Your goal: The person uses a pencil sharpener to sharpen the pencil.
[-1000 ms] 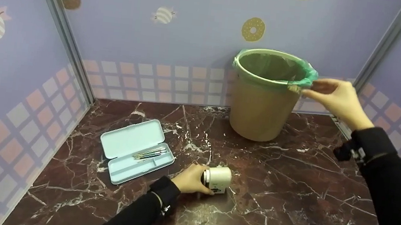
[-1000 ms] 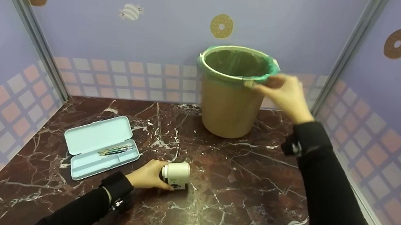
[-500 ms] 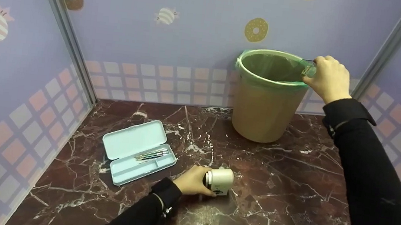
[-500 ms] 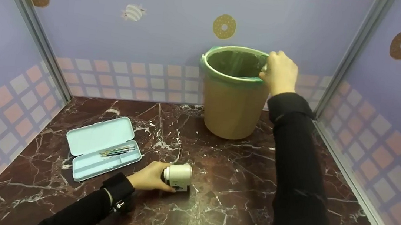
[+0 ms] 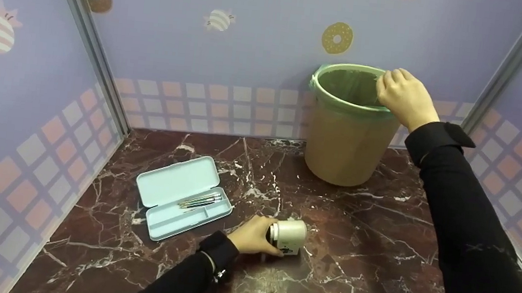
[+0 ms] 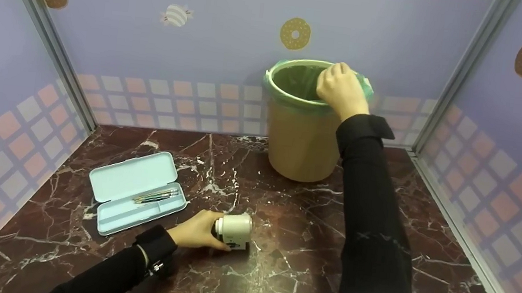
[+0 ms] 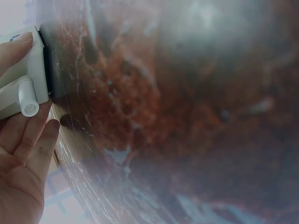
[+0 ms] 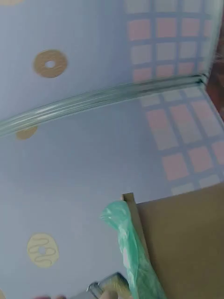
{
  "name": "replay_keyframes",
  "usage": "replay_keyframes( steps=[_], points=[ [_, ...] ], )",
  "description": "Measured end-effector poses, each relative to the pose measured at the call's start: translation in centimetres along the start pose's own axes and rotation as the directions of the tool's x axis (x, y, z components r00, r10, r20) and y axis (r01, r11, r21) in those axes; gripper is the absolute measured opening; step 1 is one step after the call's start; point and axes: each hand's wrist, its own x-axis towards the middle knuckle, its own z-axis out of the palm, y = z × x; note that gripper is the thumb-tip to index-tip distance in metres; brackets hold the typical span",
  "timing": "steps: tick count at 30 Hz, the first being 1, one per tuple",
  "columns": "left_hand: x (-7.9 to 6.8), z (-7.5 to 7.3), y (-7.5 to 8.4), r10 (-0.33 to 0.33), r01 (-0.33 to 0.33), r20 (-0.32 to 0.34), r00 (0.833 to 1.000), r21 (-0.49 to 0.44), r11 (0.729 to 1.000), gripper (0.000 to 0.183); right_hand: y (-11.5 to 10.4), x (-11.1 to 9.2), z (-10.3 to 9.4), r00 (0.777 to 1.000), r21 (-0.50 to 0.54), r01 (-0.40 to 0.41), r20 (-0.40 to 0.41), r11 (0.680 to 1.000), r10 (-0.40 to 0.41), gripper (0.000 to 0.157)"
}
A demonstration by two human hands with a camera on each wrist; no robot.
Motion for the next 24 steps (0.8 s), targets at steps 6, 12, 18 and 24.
replay_keyframes(
  steps=[6,12,18,24],
  points=[
    [0.0,0.0,0.1,0.002,-0.002,-0.002,1.0,0.019,1.0,0.055,0.2,0.4,0.2,0.973,-0.154,0.204,-0.077,0.967,-0.217,0.025],
    [0.0,-0.1,0.1,0.004,-0.004,0.002,1.0,0.006,1.0,0.054,0.1,0.2,0.1,0.958,-0.19,0.262,-0.064,0.946,-0.278,0.028],
    [0.0,-0.1,0.2,0.0,0.0,0.003,1.0,0.004,1.0,0.054,0.2,-0.1,0.5,0.949,-0.218,0.294,-0.054,0.931,-0.312,0.027],
    [0.0,-0.1,0.2,0.001,-0.001,0.003,1.0,0.009,1.0,0.054,0.5,-0.7,0.9,0.938,-0.218,0.318,-0.069,0.923,-0.34,0.025]
  ],
)
